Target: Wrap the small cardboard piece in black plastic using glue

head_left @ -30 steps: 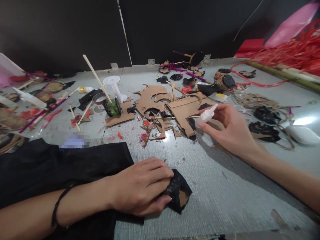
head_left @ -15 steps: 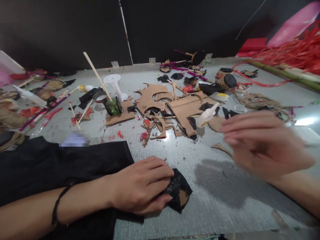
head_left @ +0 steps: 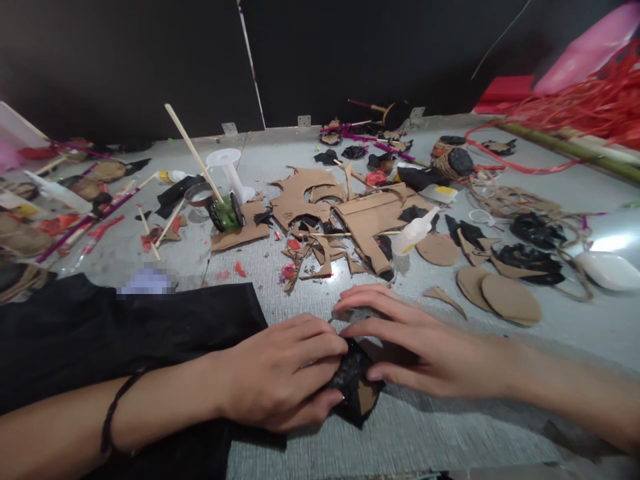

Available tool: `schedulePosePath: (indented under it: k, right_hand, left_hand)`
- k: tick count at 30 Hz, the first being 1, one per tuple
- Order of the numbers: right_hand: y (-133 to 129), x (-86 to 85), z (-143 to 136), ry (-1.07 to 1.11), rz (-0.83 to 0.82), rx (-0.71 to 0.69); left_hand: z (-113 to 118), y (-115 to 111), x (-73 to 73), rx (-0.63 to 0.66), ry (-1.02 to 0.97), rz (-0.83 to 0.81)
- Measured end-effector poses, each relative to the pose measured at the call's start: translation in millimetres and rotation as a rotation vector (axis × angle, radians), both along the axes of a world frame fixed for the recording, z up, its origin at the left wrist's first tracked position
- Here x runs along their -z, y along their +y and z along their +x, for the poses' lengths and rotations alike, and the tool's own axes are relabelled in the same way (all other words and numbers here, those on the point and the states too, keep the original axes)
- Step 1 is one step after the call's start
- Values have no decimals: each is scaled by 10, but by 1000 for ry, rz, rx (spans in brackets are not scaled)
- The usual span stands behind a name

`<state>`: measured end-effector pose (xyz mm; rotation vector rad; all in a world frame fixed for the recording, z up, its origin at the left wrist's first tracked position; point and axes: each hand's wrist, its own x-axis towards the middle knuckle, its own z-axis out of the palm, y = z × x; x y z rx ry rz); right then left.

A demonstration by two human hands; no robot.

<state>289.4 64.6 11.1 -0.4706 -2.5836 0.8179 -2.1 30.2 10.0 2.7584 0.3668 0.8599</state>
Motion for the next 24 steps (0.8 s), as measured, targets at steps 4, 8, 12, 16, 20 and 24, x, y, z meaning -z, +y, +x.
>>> schedulePosePath:
  k: [4, 8, 12, 16, 20, 24]
  right_hand:
    - [9, -11, 9, -31, -43, 0]
    - [17, -23, 24, -27, -52, -1]
    - [17, -34, 34, -21, -47, -7]
    - [16, -45, 43, -7, 4, -20]
    - [14, -65, 43, 28, 81, -51]
    - [-3, -84, 36, 17, 167, -83]
  left_hand:
    - [-2, 1, 2, 11, 7, -15]
    - [-4, 3, 8, 13, -5, -3]
    - [0, 6, 1, 9, -5, -6]
    - [10, 10, -7, 17, -5, -12]
    - [16, 4, -16, 8, 4, -8]
    - [15, -10, -26, 2, 20, 4]
